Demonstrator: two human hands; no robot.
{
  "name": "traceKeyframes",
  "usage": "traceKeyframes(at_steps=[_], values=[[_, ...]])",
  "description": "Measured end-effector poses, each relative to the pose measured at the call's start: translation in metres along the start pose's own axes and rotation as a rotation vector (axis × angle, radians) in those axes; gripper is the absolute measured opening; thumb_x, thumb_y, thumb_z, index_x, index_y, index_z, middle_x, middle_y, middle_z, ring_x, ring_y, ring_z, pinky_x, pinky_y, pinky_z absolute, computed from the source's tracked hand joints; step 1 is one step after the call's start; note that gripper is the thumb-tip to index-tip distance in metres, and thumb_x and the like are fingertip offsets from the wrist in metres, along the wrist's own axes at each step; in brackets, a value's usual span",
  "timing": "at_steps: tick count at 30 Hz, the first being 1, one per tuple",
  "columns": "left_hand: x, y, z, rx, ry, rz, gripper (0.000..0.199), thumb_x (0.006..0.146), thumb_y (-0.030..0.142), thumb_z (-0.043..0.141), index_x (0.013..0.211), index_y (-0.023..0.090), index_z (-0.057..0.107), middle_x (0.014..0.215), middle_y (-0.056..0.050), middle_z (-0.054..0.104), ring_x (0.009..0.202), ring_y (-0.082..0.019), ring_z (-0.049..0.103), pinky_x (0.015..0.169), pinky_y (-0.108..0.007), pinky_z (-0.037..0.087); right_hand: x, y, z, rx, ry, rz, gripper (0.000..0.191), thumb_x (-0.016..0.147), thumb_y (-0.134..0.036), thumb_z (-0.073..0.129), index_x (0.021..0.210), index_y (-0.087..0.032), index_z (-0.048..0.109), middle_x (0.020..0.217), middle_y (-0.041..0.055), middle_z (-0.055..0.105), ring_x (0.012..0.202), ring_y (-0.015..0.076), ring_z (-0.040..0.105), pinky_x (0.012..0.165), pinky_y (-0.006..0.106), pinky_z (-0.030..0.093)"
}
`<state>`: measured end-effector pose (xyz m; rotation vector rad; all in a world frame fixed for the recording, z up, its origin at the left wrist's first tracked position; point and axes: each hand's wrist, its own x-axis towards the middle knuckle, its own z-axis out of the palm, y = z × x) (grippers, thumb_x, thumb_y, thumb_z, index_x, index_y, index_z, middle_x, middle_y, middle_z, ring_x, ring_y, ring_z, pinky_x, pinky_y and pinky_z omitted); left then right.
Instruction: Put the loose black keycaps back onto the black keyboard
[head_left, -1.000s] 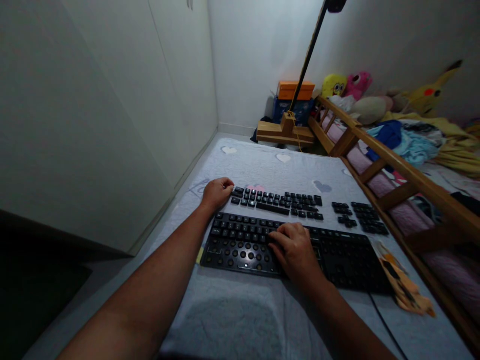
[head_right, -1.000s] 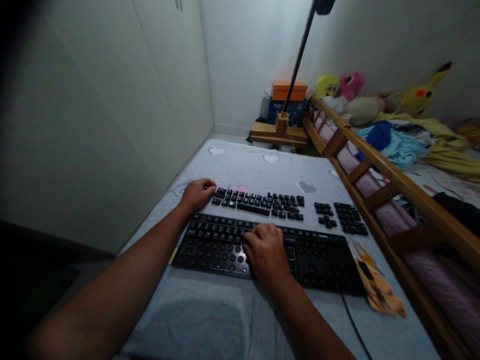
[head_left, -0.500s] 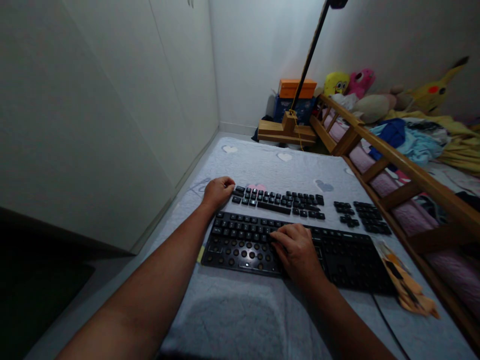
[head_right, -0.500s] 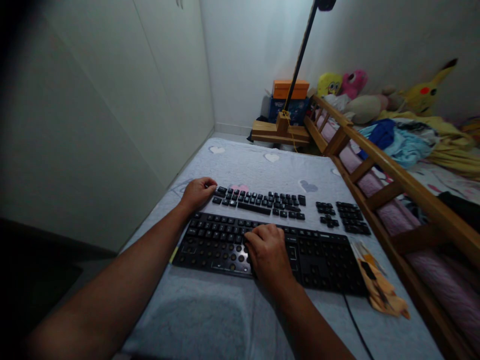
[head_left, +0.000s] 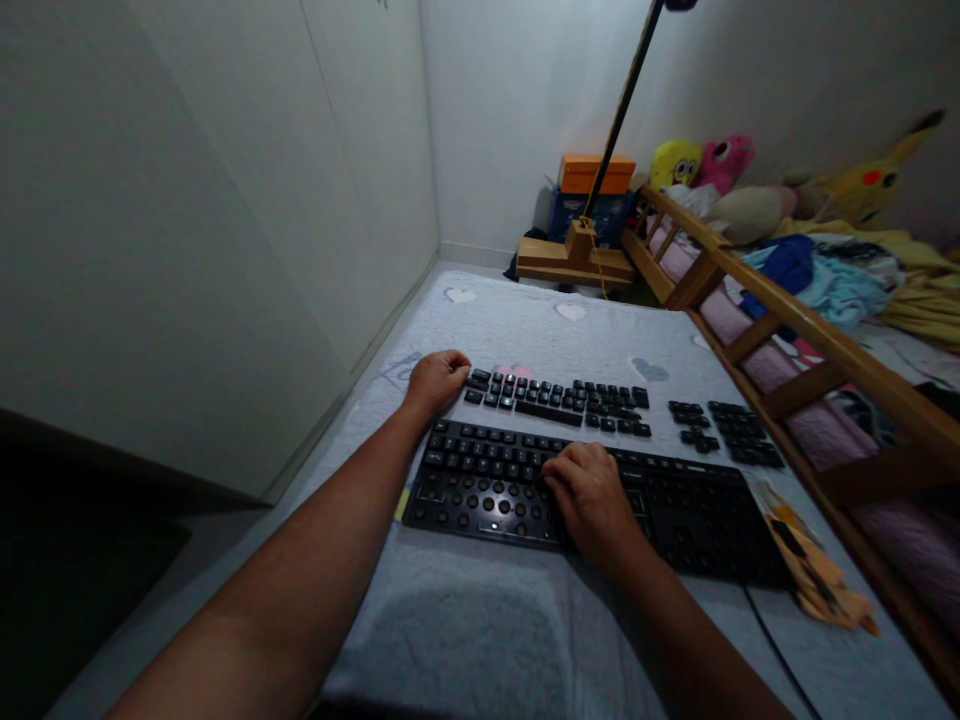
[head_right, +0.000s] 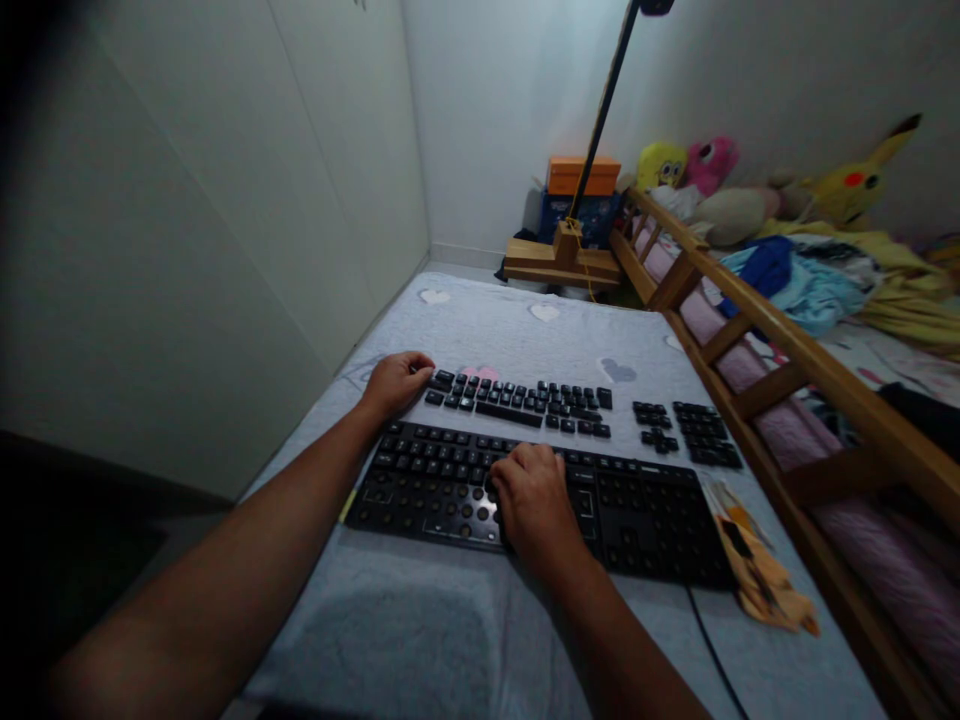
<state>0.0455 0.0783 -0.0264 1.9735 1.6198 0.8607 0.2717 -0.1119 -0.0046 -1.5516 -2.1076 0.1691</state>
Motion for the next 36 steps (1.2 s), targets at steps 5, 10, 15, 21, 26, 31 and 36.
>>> traceKeyframes(at_steps=[5, 10, 15, 21, 26, 31, 36], values=[[-0.001, 0.002, -0.001, 0.010, -0.006, -0.010, 0.021, 0.080, 0.028, 0.055, 0.085, 0.020, 0.074, 0.085, -0.005, 0.074, 0.082, -0.019, 0.065, 0.074, -0.028, 0.047, 0.002, -0.004, 0.000, -0.076, -0.024, 0.032, 0.012, 0.090, -0.012, 0.059, 0.086, -0.019, 0.069, 0.087, 0.0054, 0.060, 0.088, 0.0222, 0.047, 0.079, 0.036, 0.033], [0.000, 0.001, -0.001, 0.010, -0.007, -0.006, 0.021, 0.080, 0.028, 0.056, 0.086, 0.020, 0.074, 0.086, -0.005, 0.074, 0.082, -0.019, 0.066, 0.074, -0.029, 0.047, 0.007, -0.008, 0.001, -0.165, -0.028, 0.023, 0.017, 0.093, -0.015, 0.055, 0.083, -0.019, 0.068, 0.086, 0.0061, 0.059, 0.086, 0.0226, 0.046, 0.078, 0.037, 0.032], [0.000, 0.000, 0.000, 0.009, -0.011, -0.009, 0.021, 0.080, 0.028, 0.056, 0.087, 0.020, 0.074, 0.087, -0.006, 0.074, 0.082, -0.019, 0.065, 0.075, -0.029, 0.047, 0.011, -0.012, -0.001, -0.241, -0.032, -0.017, 0.020, 0.093, -0.014, 0.054, 0.078, -0.019, 0.066, 0.083, 0.0068, 0.059, 0.084, 0.0227, 0.045, 0.077, 0.038, 0.031], [0.000, 0.001, 0.000, 0.019, -0.007, -0.005, 0.021, 0.079, 0.028, 0.056, 0.087, 0.019, 0.074, 0.087, -0.006, 0.074, 0.081, -0.020, 0.066, 0.074, -0.029, 0.047, 0.010, -0.013, 0.000, -0.187, 0.027, 0.012, 0.010, 0.089, -0.014, 0.061, 0.082, -0.020, 0.065, 0.085, 0.0056, 0.060, 0.087, 0.0236, 0.046, 0.079, 0.038, 0.032], [0.000, 0.002, -0.001, 0.027, -0.007, -0.006, 0.021, 0.079, 0.028, 0.056, 0.087, 0.020, 0.074, 0.087, -0.005, 0.075, 0.081, -0.019, 0.066, 0.073, -0.029, 0.046, 0.009, -0.011, 0.001, -0.149, 0.056, -0.006, 0.010, 0.088, -0.013, 0.062, 0.082, -0.020, 0.064, 0.084, 0.0041, 0.061, 0.086, 0.0227, 0.046, 0.079, 0.037, 0.033], [0.000, 0.001, -0.001, 0.014, -0.013, -0.010, 0.021, 0.080, 0.029, 0.055, 0.087, 0.020, 0.074, 0.086, -0.005, 0.075, 0.081, -0.019, 0.065, 0.073, -0.028, 0.047, 0.005, -0.009, -0.001, -0.154, 0.050, -0.074, 0.012, 0.090, -0.012, 0.060, 0.084, -0.020, 0.067, 0.085, 0.0045, 0.063, 0.087, 0.0226, 0.047, 0.081, 0.037, 0.034], [0.000, -0.001, 0.000, 0.015, -0.008, 0.003, 0.021, 0.079, 0.028, 0.056, 0.086, 0.020, 0.073, 0.086, -0.005, 0.074, 0.081, -0.019, 0.065, 0.073, -0.029, 0.047, 0.001, -0.009, -0.005, -0.120, 0.045, -0.094, 0.011, 0.088, -0.013, 0.062, 0.091, -0.020, 0.069, 0.090, 0.0051, 0.065, 0.089, 0.0232, 0.049, 0.082, 0.038, 0.036]])
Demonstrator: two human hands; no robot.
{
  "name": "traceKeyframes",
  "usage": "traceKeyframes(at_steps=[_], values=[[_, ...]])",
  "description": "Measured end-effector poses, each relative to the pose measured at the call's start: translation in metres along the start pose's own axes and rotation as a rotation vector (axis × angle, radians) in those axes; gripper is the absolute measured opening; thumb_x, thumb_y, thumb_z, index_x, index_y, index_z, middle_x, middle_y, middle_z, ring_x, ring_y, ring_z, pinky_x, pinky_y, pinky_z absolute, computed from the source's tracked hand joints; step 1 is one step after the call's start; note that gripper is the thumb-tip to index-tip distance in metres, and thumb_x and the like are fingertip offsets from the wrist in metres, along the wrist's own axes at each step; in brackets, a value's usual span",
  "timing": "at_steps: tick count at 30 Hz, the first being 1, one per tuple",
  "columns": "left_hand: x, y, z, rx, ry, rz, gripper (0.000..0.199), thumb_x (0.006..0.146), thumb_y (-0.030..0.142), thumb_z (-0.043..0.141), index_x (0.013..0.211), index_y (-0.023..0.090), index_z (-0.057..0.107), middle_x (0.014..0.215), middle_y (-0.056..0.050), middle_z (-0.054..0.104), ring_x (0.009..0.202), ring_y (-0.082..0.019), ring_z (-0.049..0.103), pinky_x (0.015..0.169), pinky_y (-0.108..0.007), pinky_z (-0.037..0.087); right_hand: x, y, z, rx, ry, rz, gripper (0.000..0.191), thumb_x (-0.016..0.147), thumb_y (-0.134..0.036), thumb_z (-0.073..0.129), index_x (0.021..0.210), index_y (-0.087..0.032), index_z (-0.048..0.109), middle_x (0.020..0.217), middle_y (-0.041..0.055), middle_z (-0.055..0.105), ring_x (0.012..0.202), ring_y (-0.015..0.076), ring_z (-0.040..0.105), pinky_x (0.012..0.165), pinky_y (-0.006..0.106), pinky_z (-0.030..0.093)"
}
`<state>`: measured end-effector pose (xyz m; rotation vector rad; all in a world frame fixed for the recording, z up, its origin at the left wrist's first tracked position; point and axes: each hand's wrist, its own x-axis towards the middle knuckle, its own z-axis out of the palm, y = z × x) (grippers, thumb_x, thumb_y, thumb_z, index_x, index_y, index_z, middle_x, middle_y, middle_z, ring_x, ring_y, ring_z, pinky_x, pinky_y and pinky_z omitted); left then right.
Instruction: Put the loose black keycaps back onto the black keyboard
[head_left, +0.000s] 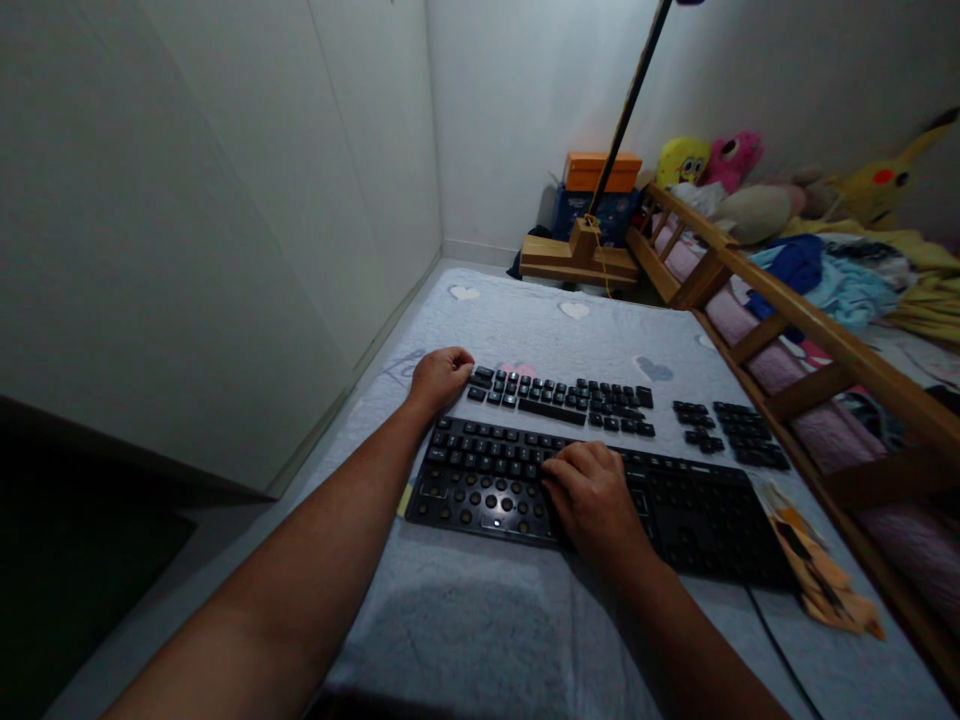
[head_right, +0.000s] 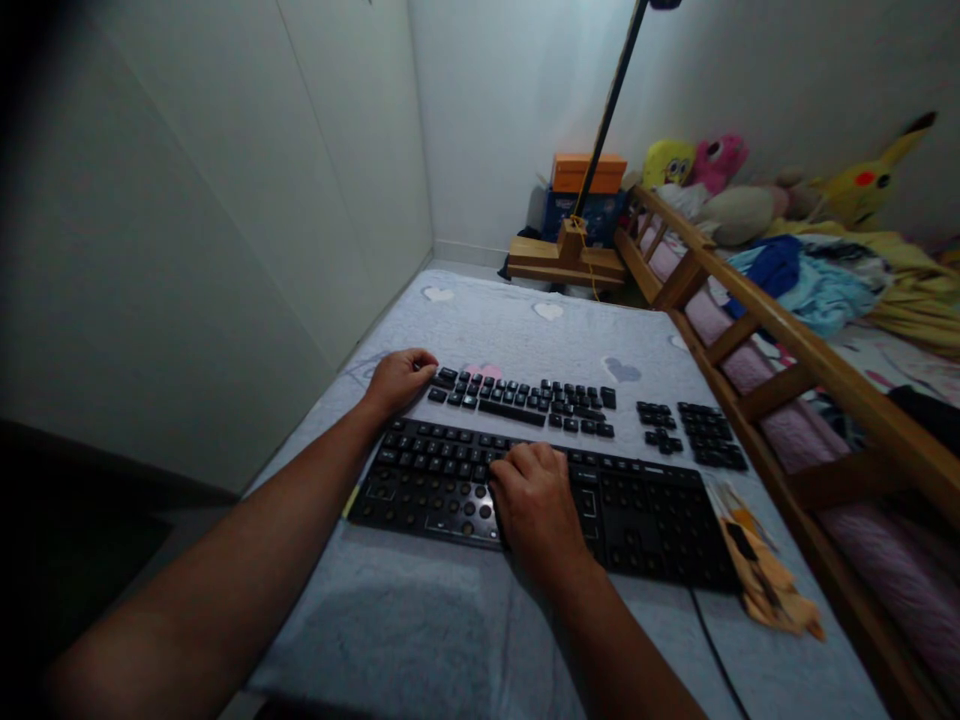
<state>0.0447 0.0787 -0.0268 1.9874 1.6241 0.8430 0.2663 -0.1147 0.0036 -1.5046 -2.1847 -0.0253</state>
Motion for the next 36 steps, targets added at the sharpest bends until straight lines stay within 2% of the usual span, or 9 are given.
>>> traceKeyframes(at_steps=[19, 26, 31, 36], values=[[0.000, 0.001, 0.000, 0.006, -0.006, -0.024, 0.020, 0.079, 0.029, 0.057, 0.086, 0.021, 0.074, 0.087, -0.005, 0.075, 0.084, -0.020, 0.065, 0.076, -0.029, 0.047, -0.005, 0.003, 0.010, 0.055, 0.006, -0.007, 0.017, 0.089, -0.012, 0.062, 0.079, -0.023, 0.071, 0.081, 0.0029, 0.067, 0.085, 0.0202, 0.051, 0.078, 0.034, 0.038], [-0.001, 0.002, 0.000, -0.007, 0.007, -0.002, 0.020, 0.079, 0.028, 0.056, 0.084, 0.020, 0.074, 0.087, -0.005, 0.074, 0.082, -0.019, 0.065, 0.074, -0.029, 0.046, -0.004, 0.010, -0.003, 0.188, 0.075, 0.079, 0.014, 0.089, -0.013, 0.058, 0.086, -0.020, 0.069, 0.083, 0.0045, 0.066, 0.085, 0.0212, 0.053, 0.080, 0.036, 0.042], [0.000, 0.000, 0.001, 0.001, 0.009, -0.002, 0.021, 0.079, 0.028, 0.056, 0.085, 0.020, 0.074, 0.087, -0.005, 0.075, 0.080, -0.019, 0.065, 0.071, -0.029, 0.045, 0.009, 0.032, -0.019, 0.143, 0.111, 0.164, 0.014, 0.088, -0.013, 0.057, 0.089, -0.020, 0.069, 0.088, 0.0060, 0.066, 0.089, 0.0226, 0.054, 0.082, 0.037, 0.043], [0.000, 0.000, 0.002, -0.003, -0.003, -0.009, 0.020, 0.079, 0.029, 0.056, 0.085, 0.021, 0.073, 0.086, -0.005, 0.075, 0.080, -0.019, 0.065, 0.071, -0.028, 0.045, 0.049, 0.073, -0.032, -0.044, 0.029, 0.200, 0.014, 0.086, -0.016, 0.061, 0.088, -0.019, 0.075, 0.088, 0.0082, 0.068, 0.089, 0.0239, 0.056, 0.084, 0.039, 0.042]])
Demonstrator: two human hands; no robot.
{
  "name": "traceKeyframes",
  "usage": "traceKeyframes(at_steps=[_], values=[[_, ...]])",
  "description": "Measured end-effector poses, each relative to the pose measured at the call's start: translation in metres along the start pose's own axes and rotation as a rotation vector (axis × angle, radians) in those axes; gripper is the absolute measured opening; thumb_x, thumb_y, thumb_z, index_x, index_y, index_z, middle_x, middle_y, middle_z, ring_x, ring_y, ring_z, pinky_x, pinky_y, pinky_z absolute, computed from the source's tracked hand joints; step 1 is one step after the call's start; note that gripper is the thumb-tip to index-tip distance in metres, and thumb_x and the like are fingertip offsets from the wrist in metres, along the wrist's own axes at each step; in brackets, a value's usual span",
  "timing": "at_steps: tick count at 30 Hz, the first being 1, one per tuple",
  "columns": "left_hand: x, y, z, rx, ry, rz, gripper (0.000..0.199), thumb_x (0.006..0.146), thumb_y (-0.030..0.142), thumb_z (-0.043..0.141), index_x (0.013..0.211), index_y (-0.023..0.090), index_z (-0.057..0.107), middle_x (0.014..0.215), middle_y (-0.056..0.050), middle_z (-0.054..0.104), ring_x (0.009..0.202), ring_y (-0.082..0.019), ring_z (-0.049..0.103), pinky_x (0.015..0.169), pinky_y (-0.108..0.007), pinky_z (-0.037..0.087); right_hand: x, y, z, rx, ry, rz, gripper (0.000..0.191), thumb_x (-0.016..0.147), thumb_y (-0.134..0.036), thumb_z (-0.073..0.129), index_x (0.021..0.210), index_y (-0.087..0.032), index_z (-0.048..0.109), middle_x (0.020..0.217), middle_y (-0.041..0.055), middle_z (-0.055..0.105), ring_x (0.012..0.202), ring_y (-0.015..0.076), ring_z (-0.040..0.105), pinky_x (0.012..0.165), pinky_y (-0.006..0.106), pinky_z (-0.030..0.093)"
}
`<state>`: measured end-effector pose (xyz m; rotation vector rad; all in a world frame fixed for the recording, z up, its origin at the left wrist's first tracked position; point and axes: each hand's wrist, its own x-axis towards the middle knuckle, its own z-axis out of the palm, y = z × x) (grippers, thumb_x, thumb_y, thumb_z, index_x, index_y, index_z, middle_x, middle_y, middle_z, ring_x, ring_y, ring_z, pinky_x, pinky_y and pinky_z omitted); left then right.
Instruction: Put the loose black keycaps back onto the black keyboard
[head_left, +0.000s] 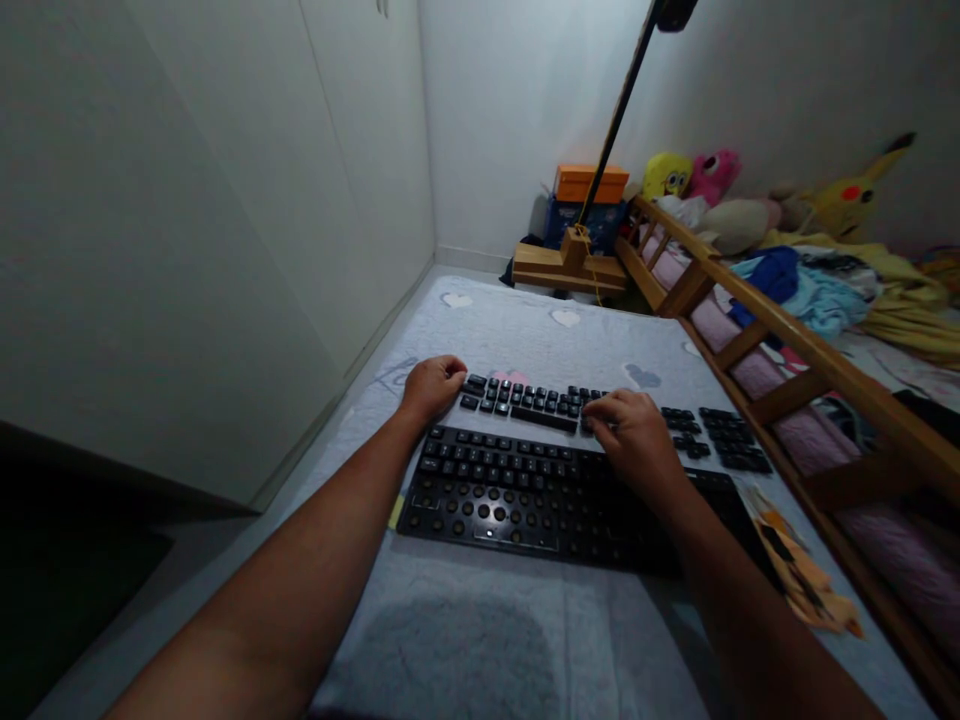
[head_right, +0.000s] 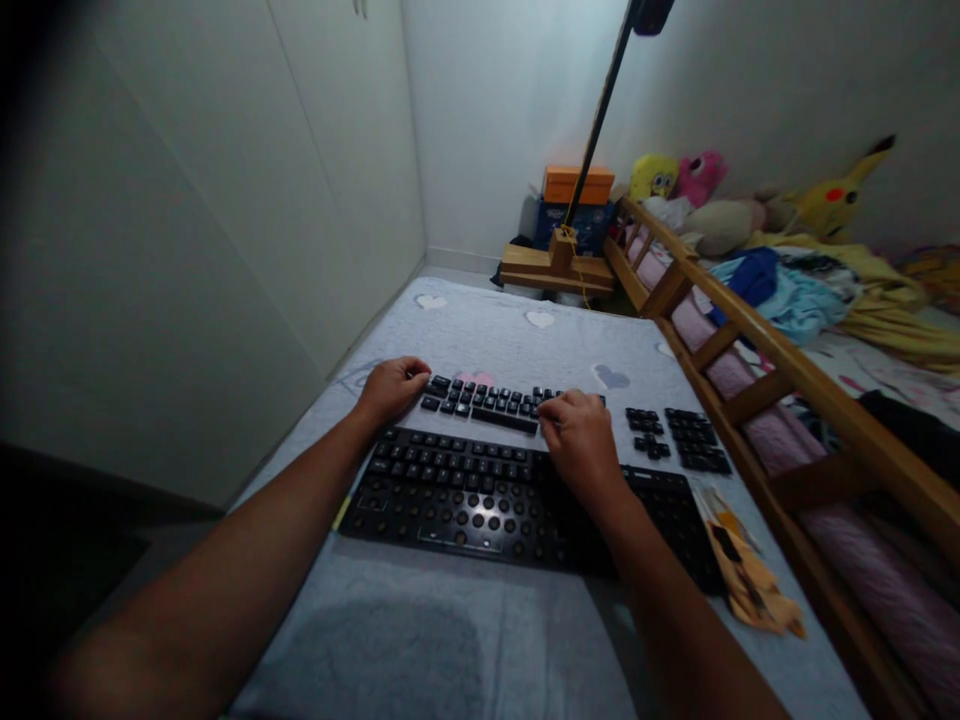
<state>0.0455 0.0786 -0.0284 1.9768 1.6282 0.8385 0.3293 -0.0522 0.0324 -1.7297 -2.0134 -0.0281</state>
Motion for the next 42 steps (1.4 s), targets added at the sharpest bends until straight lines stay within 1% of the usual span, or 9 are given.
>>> traceKeyframes(at_steps=[6, 12, 20, 25, 28, 32, 35, 38, 42], values=[[0.000, 0.001, 0.000, -0.010, 0.005, 0.000, 0.020, 0.079, 0.029, 0.056, 0.085, 0.020, 0.073, 0.084, -0.005, 0.074, 0.078, -0.019, 0.065, 0.070, -0.028, 0.044, 0.064, 0.030, 0.010, -0.165, -0.238, 0.187, 0.016, 0.085, -0.017, 0.062, 0.087, -0.020, 0.078, 0.097, 0.0099, 0.073, 0.095, 0.0242, 0.061, 0.085, 0.036, 0.043], [-0.001, 0.003, -0.001, -0.005, 0.002, -0.007, 0.021, 0.080, 0.029, 0.055, 0.085, 0.020, 0.073, 0.086, -0.004, 0.074, 0.079, -0.018, 0.065, 0.070, -0.028, 0.044, 0.088, 0.041, 0.028, -0.176, -0.336, 0.231, 0.012, 0.079, -0.020, 0.070, 0.086, -0.023, 0.079, 0.091, 0.0059, 0.076, 0.091, 0.0235, 0.065, 0.080, 0.033, 0.045], [-0.002, 0.004, -0.001, 0.000, 0.004, -0.002, 0.022, 0.080, 0.029, 0.054, 0.086, 0.020, 0.074, 0.086, -0.005, 0.075, 0.079, -0.018, 0.065, 0.070, -0.028, 0.044, 0.097, 0.049, 0.037, -0.188, -0.414, 0.252, 0.013, 0.076, -0.026, 0.073, 0.088, -0.025, 0.080, 0.097, 0.0068, 0.076, 0.096, 0.0262, 0.064, 0.083, 0.037, 0.045], [-0.001, 0.003, -0.001, -0.001, 0.000, -0.005, 0.022, 0.079, 0.028, 0.055, 0.086, 0.020, 0.074, 0.086, -0.005, 0.075, 0.079, -0.018, 0.065, 0.069, -0.028, 0.044, 0.101, 0.048, 0.039, -0.165, -0.463, 0.253, 0.008, 0.075, -0.024, 0.074, 0.081, -0.025, 0.080, 0.094, 0.0069, 0.076, 0.100, 0.0280, 0.063, 0.084, 0.039, 0.043], [-0.001, 0.003, -0.001, -0.009, 0.002, -0.003, 0.022, 0.079, 0.028, 0.055, 0.087, 0.020, 0.074, 0.085, -0.005, 0.074, 0.079, -0.019, 0.065, 0.069, -0.028, 0.044, 0.103, 0.046, 0.038, -0.131, -0.484, 0.255, 0.006, 0.073, -0.021, 0.074, 0.076, -0.024, 0.079, 0.091, 0.0068, 0.076, 0.096, 0.0261, 0.064, 0.081, 0.037, 0.043], [-0.002, 0.003, -0.001, -0.014, 0.009, 0.001, 0.021, 0.079, 0.028, 0.056, 0.086, 0.020, 0.074, 0.085, -0.005, 0.074, 0.078, -0.019, 0.065, 0.070, -0.029, 0.045, 0.106, 0.044, 0.036, -0.060, -0.494, 0.268, 0.005, 0.072, -0.016, 0.073, 0.070, -0.020, 0.076, 0.078, 0.0065, 0.075, 0.078, 0.0213, 0.064, 0.070, 0.032, 0.042], [-0.001, 0.003, -0.002, -0.012, 0.011, 0.004, 0.021, 0.079, 0.028, 0.055, 0.085, 0.020, 0.074, 0.084, -0.005, 0.074, 0.078, -0.019, 0.065, 0.071, -0.029, 0.045, 0.108, 0.041, 0.028, 0.007, -0.463, 0.272, 0.006, 0.075, -0.016, 0.070, 0.071, -0.017, 0.075, 0.070, 0.0052, 0.072, 0.068, 0.0176, 0.062, 0.064, 0.029, 0.041], [-0.001, 0.003, -0.002, -0.010, 0.008, 0.006, 0.021, 0.079, 0.027, 0.055, 0.085, 0.019, 0.074, 0.083, -0.005, 0.074, 0.078, -0.019, 0.065, 0.070, -0.029, 0.045, 0.102, 0.031, 0.013, 0.067, -0.383, 0.261, 0.011, 0.082, -0.019, 0.064, 0.081, -0.016, 0.074, 0.076, 0.0049, 0.072, 0.068, 0.0156, 0.060, 0.064, 0.028, 0.041], [-0.001, 0.003, -0.002, -0.008, 0.005, 0.006, 0.021, 0.079, 0.027, 0.055, 0.084, 0.020, 0.073, 0.083, -0.005, 0.074, 0.078, -0.019, 0.065, 0.070, -0.029, 0.044, 0.067, 0.007, -0.010, 0.228, -0.317, 0.205, 0.010, 0.085, -0.023, 0.060, 0.084, -0.019, 0.070, 0.080, 0.0023, 0.070, 0.069, 0.0148, 0.059, 0.068, 0.028, 0.043]])
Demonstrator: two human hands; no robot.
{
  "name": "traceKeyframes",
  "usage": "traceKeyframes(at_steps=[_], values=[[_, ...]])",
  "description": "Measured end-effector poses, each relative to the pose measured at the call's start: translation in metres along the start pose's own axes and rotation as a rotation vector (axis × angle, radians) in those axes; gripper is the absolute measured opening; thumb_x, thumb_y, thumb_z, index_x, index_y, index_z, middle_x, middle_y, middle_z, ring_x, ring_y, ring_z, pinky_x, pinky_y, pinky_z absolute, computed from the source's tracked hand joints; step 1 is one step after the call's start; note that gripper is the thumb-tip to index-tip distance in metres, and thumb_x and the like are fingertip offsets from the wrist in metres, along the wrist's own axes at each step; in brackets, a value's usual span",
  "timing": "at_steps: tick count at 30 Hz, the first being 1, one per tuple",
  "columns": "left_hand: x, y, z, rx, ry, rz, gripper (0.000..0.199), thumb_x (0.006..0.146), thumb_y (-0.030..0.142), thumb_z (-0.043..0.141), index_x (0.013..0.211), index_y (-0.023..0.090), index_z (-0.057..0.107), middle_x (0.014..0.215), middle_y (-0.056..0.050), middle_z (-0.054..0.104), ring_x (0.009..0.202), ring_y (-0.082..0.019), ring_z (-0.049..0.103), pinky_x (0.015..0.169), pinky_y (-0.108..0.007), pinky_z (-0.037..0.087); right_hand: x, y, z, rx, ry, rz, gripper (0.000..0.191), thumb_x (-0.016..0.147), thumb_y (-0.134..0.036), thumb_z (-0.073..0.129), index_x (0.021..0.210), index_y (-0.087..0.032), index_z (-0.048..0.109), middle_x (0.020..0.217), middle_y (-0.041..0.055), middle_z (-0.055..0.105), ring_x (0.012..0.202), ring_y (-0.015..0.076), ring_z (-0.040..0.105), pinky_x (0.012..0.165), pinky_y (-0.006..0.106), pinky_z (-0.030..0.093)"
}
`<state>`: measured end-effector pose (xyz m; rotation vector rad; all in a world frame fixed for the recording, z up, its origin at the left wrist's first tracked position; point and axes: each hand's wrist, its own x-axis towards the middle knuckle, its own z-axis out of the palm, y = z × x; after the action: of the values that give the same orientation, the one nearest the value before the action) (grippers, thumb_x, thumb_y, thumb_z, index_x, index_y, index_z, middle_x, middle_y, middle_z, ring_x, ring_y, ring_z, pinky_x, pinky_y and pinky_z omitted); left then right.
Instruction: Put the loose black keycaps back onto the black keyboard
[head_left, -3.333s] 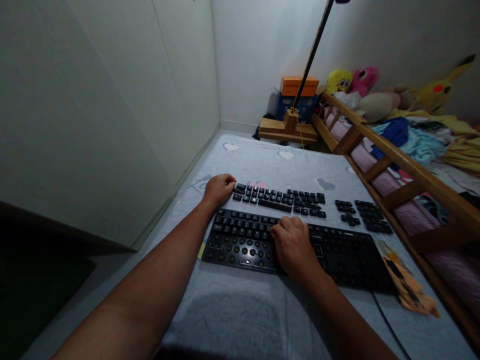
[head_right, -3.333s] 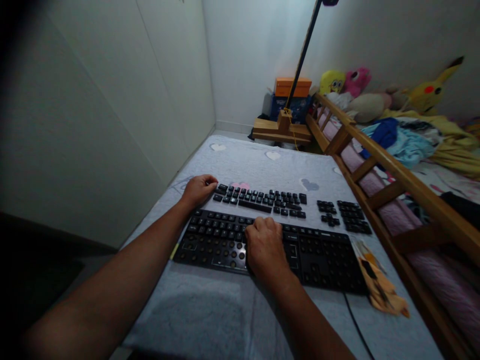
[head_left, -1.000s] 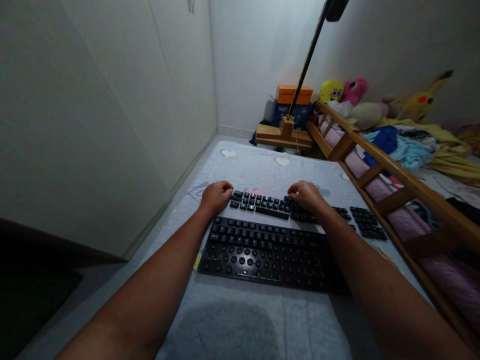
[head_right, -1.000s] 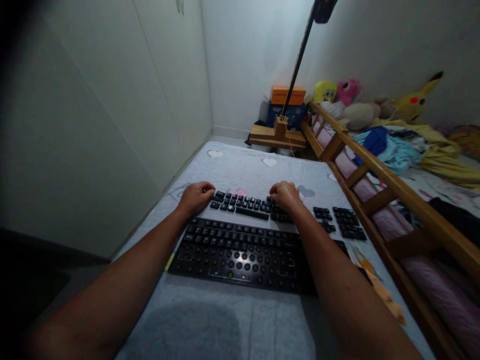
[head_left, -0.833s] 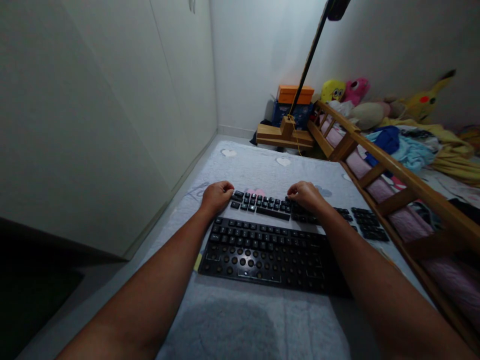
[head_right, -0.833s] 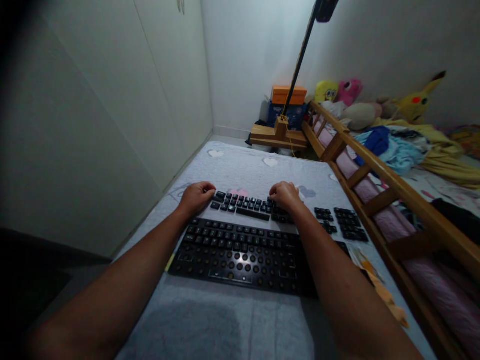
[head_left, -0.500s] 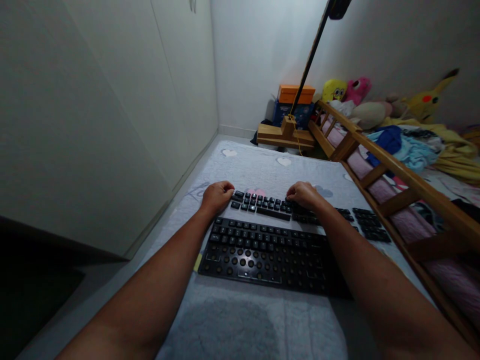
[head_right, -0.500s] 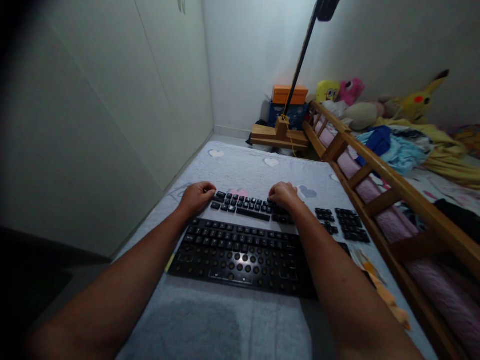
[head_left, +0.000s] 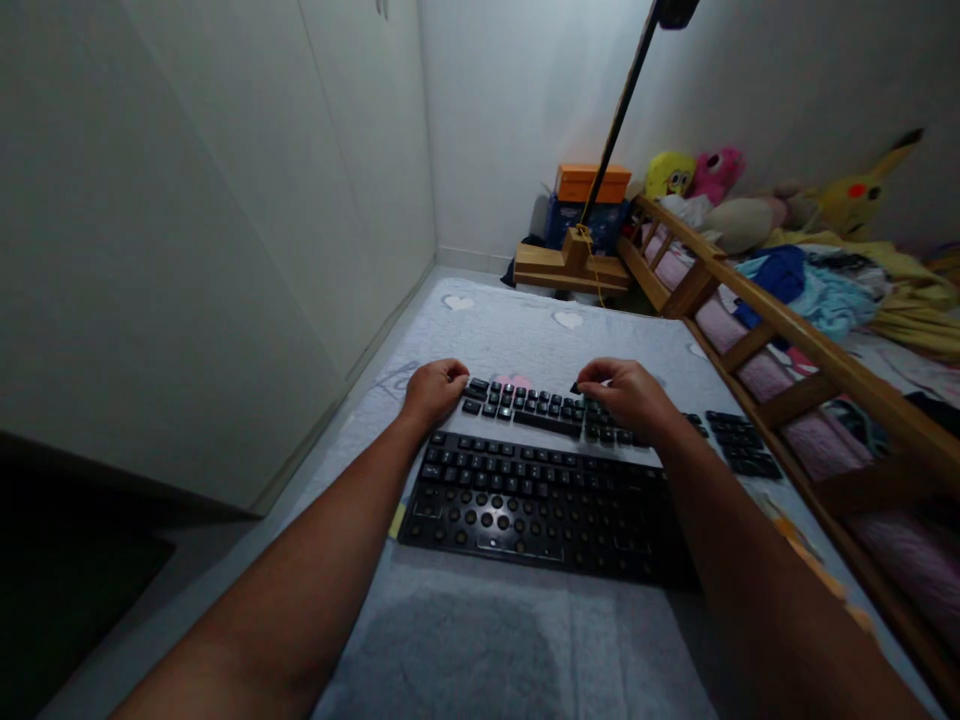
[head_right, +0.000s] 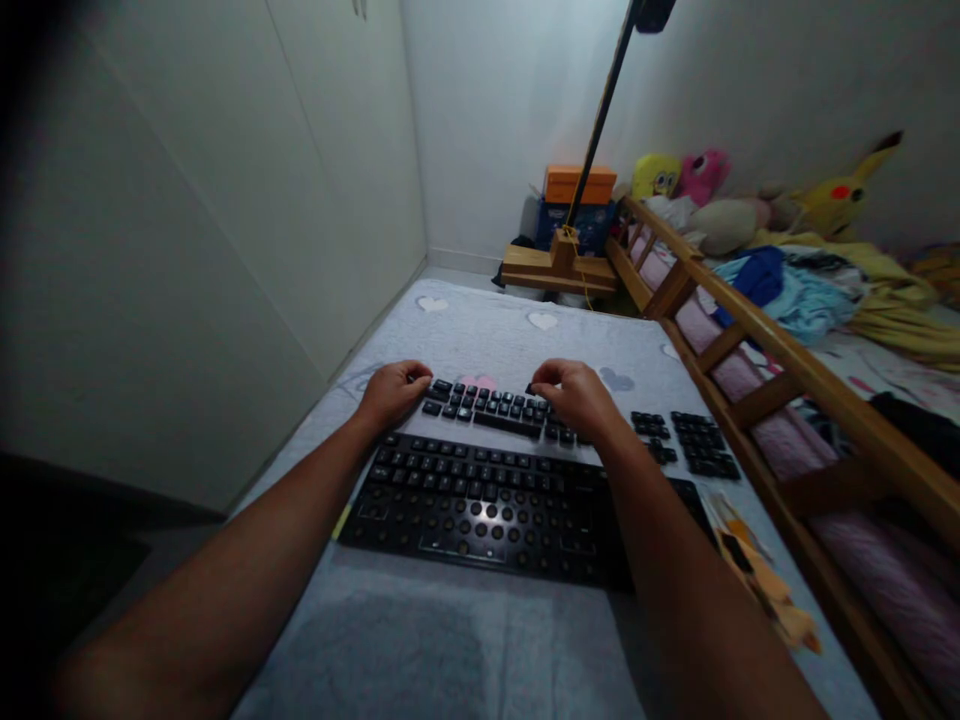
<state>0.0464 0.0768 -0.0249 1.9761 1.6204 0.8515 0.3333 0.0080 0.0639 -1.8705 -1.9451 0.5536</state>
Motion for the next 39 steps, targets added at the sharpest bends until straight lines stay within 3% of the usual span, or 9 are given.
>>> traceKeyframes(at_steps=[2, 5, 10, 18, 39], values=[[0.000, 0.000, 0.000, 0.001, -0.002, 0.000, 0.021, 0.080, 0.027, 0.055, 0.084, 0.020, 0.073, 0.083, -0.005, 0.074, 0.078, -0.018, 0.065, 0.070, -0.029, 0.044, -0.031, -0.008, 0.004, 0.086, -0.030, -0.085, 0.008, 0.084, -0.021, 0.061, 0.081, -0.021, 0.068, 0.078, 0.0012, 0.069, 0.073, 0.0164, 0.060, 0.073, 0.030, 0.044], [0.000, 0.001, 0.000, 0.010, -0.002, 0.001, 0.021, 0.080, 0.027, 0.054, 0.085, 0.020, 0.073, 0.084, -0.004, 0.074, 0.078, -0.018, 0.065, 0.070, -0.028, 0.044, -0.074, -0.016, 0.017, 0.039, 0.019, -0.209, 0.010, 0.081, -0.014, 0.065, 0.079, -0.023, 0.068, 0.094, 0.0035, 0.067, 0.096, 0.0211, 0.058, 0.089, 0.037, 0.042], [0.000, 0.000, 0.000, 0.014, 0.000, 0.010, 0.020, 0.080, 0.027, 0.055, 0.085, 0.020, 0.073, 0.084, -0.005, 0.074, 0.078, -0.018, 0.065, 0.072, -0.029, 0.045, -0.110, -0.018, 0.044, 0.008, -0.054, -0.202, 0.013, 0.083, -0.010, 0.065, 0.079, -0.022, 0.068, 0.098, 0.0044, 0.061, 0.098, 0.0216, 0.053, 0.090, 0.039, 0.041], [0.000, -0.001, 0.000, 0.019, 0.001, -0.002, 0.020, 0.079, 0.028, 0.055, 0.085, 0.021, 0.073, 0.084, -0.005, 0.074, 0.078, -0.019, 0.065, 0.072, -0.029, 0.045, -0.110, -0.015, 0.065, -0.029, 0.015, -0.211, 0.014, 0.086, -0.013, 0.061, 0.079, -0.022, 0.069, 0.097, 0.0057, 0.061, 0.096, 0.0231, 0.051, 0.085, 0.040, 0.041], [0.000, -0.002, 0.000, -0.004, -0.009, 0.006, 0.020, 0.079, 0.028, 0.055, 0.084, 0.020, 0.073, 0.084, -0.005, 0.074, 0.077, -0.018, 0.065, 0.072, -0.029, 0.046, -0.108, -0.015, 0.066, -0.058, 0.064, -0.190, 0.009, 0.083, -0.014, 0.064, 0.080, -0.022, 0.064, 0.094, 0.0059, 0.061, 0.096, 0.0246, 0.050, 0.084, 0.041, 0.039]])
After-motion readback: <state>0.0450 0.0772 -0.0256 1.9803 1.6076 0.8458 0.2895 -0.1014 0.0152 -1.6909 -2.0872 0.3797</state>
